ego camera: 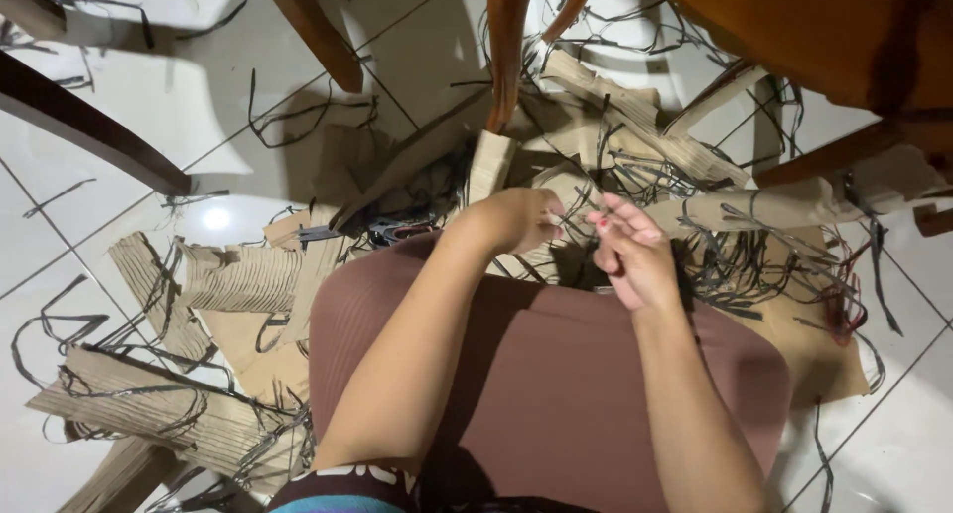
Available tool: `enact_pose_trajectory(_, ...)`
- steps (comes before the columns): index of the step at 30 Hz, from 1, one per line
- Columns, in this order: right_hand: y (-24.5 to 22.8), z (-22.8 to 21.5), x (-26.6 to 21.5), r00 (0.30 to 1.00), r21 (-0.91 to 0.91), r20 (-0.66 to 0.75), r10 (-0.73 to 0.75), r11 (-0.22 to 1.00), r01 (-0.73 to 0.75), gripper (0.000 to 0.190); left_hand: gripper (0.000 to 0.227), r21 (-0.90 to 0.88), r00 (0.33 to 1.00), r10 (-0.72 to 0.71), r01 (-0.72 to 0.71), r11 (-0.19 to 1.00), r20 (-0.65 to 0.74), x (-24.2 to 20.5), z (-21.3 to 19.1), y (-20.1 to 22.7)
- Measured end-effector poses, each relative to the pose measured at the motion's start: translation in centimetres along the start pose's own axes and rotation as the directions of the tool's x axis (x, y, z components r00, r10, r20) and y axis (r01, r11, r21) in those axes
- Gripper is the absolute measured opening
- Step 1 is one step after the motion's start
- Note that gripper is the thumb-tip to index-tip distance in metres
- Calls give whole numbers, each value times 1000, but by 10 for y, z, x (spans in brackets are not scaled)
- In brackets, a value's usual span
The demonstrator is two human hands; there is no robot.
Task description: Untangling a large bundle of wires and removing cardboard packaging
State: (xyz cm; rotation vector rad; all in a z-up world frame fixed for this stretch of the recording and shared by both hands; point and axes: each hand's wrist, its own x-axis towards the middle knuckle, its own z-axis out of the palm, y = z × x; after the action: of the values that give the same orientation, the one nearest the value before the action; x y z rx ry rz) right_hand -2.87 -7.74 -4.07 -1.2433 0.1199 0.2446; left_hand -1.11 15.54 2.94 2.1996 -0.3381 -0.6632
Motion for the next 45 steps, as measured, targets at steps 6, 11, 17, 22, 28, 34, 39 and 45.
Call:
enact_pose_trajectory(6, -7, -10, -8, 992, 132, -76, -99, 985, 109, 26, 34, -278, 960, 275, -277, 920, -49, 46, 48, 10)
enact_pose_trajectory(11, -15, -24, -11, 978, 174, -162, -132, 972, 160, 19, 25, -360, 964, 248, -265, 895, -93, 49, 55, 16)
enact_pose_trajectory(17, -24, -46, -22, 983, 248, -120, -141, 954, 167, 20, 15, -384, 970, 230, -183, 905, 79, 54, 41, -1)
enact_pose_trajectory(22, -52, -47, -48, 983, -24, -154, -97, 995, 94, 24, 18, -482, 977, 195, -128, 867, 91, 48, 33, 2)
enact_pose_trajectory(28, -84, -30, -65, 999, -629, -14, 48, 776, -46, 30, 20, -353, 980, 177, -134, 926, 92, 49, 33, 5)
enact_pose_trajectory(34, -70, -78, -65, 972, -638, -234, -34, 759, -127, 17, 17, -252, 994, 109, -110, 962, -18, 58, 38, -13)
enact_pose_trajectory(39, -38, -150, -56, 974, -830, -109, -198, 557, 21, 17, 16, -181, 997, 2, -16, 983, -75, 38, 28, 10)
enact_pose_trajectory(45, -26, -163, -55, 986, -901, -78, -145, 434, -7, 23, 16, -172, 987, 52, -79, 982, -155, 43, 33, 12)
